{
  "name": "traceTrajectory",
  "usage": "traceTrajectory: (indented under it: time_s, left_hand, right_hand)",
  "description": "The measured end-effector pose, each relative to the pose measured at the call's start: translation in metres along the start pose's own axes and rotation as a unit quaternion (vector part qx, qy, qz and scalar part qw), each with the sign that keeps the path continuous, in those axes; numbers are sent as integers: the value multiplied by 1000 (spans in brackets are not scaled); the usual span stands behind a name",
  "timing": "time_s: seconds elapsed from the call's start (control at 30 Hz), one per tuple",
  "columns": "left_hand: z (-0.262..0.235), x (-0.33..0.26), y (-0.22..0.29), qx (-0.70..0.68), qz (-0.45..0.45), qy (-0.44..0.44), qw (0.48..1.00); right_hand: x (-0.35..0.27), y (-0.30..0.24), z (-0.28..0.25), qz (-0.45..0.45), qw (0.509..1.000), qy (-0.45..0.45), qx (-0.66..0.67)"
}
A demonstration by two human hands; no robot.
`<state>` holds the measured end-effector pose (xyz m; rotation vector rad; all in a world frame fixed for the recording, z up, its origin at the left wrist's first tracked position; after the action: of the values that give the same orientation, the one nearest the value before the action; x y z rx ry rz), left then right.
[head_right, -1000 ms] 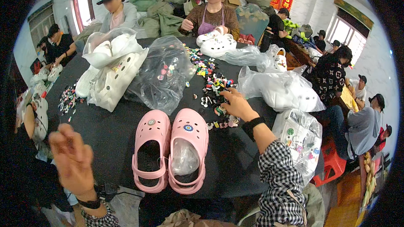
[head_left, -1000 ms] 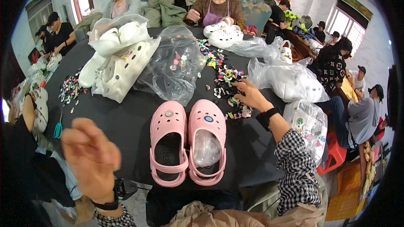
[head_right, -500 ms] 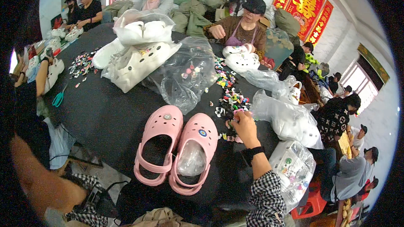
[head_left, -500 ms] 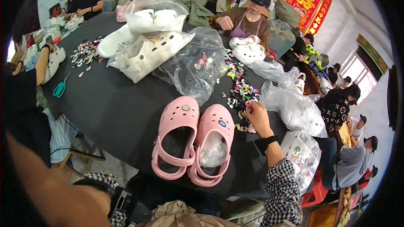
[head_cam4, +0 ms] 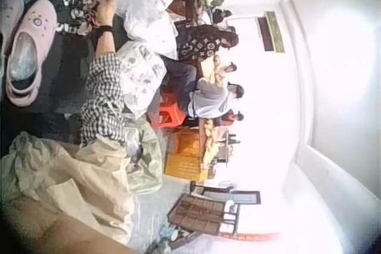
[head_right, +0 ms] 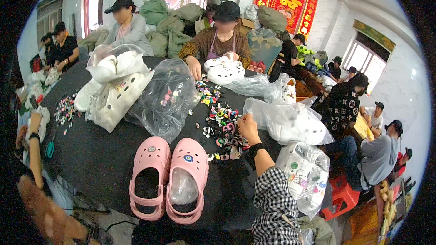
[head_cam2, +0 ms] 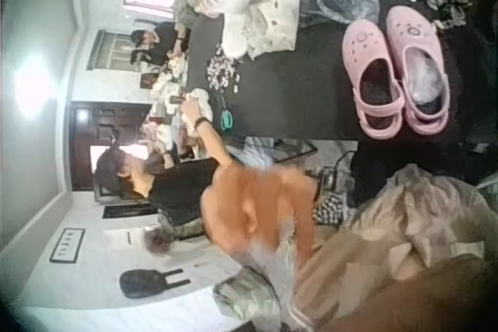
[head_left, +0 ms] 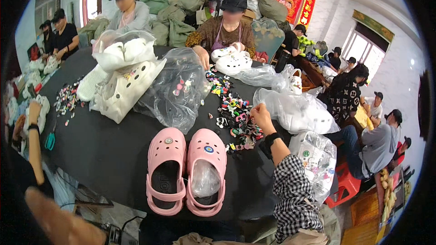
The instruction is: Applying decorative charms and accessories to foam clogs at a manufacturing station.
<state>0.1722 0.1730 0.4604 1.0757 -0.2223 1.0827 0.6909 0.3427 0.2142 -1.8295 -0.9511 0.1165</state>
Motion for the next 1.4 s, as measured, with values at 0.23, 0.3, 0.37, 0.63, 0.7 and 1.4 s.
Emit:
traceTrajectory:
  time_s: [0.23, 0.3, 0.37, 0.63, 0.7, 1.4]
  left_hand:
    - [-106, 75, -93, 447, -110, 64, 885]
    - [-129, 112, -128, 559, -140, 14, 817]
    - [-145, 141, -152, 635, -141, -33, 759]
    - [-223, 213, -297, 742, -92, -189, 636]
    - [-250, 214, -318, 784, -97, -191, 582]
    - [-227, 191, -325, 752, -121, -188, 620]
  right_hand:
    - [-8, -26, 27, -171, 980, -56, -87]
    - [-16, -38, 21, -182, 979, -58, -77]
    - [-28, -56, 21, -224, 973, -42, -43]
    - [-27, -44, -15, -136, 979, 97, 117]
    - [-30, -67, -19, -59, 979, 43, 192]
    - [-37, -104, -47, -44, 947, -70, 311]
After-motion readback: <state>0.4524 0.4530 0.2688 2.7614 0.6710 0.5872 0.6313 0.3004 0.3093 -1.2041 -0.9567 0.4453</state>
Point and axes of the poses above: each hand's wrist, its own x-axis towards the middle knuckle, its own z-axis out of the palm, y = z × x, the point moved 7 cm from there along x, towards the middle knuckle, and after that the axes turned 13 degrees about y, right-handed, at the moved point
